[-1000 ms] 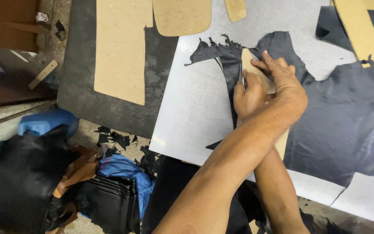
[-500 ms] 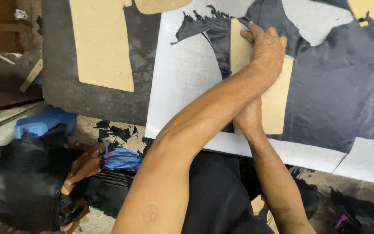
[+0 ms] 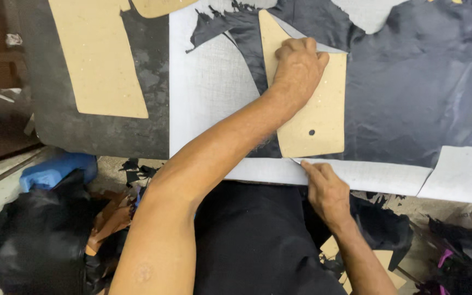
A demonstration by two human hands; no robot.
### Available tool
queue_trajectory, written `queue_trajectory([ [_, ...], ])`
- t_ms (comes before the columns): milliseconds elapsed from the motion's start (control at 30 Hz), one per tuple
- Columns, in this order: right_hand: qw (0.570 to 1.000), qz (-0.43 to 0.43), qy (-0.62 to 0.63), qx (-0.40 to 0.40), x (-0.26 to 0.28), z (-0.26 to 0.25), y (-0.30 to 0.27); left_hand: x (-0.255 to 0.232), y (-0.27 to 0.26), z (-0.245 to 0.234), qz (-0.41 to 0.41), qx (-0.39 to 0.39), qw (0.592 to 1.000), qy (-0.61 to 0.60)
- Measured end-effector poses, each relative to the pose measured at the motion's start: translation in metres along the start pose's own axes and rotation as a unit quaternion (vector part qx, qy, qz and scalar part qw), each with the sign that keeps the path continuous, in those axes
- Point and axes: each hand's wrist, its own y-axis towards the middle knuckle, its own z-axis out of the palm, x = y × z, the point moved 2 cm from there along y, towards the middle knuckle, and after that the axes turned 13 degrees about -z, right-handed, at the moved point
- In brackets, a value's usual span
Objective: The person uses a cardboard template and a rotary cutter to cut shapes from a large piece of black fabric on a white table. They repeatedly position the template, cut around it, remove the template, and set the cut fabric pieces aside.
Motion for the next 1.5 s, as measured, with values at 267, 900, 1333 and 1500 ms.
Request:
queue_trajectory([
  [267,0.967,-0.218,-0.093,0.097,-0.023,0.003,0.025,-0.007,-0.025,-0.012,-0.001,0.135,0.990,0.041],
  [900,0.993,0.043,0.078,-0.076,-0.087,-0.050,0.000,0.035,-0.018,-0.058,0.063,0.128,0.990,0.012],
  [1333,0.967,0.245,0.058,0.028,-0.071,-0.018,0.019,0.249,-0.035,-0.155,-0.131,-0.181,0.928,-0.298],
  [1500,0.923,0.341,0.119,0.132,-0.073,-0.022,-0.015,0.202,-0.044,-0.046,0.007,-0.159,0.976,-0.149],
])
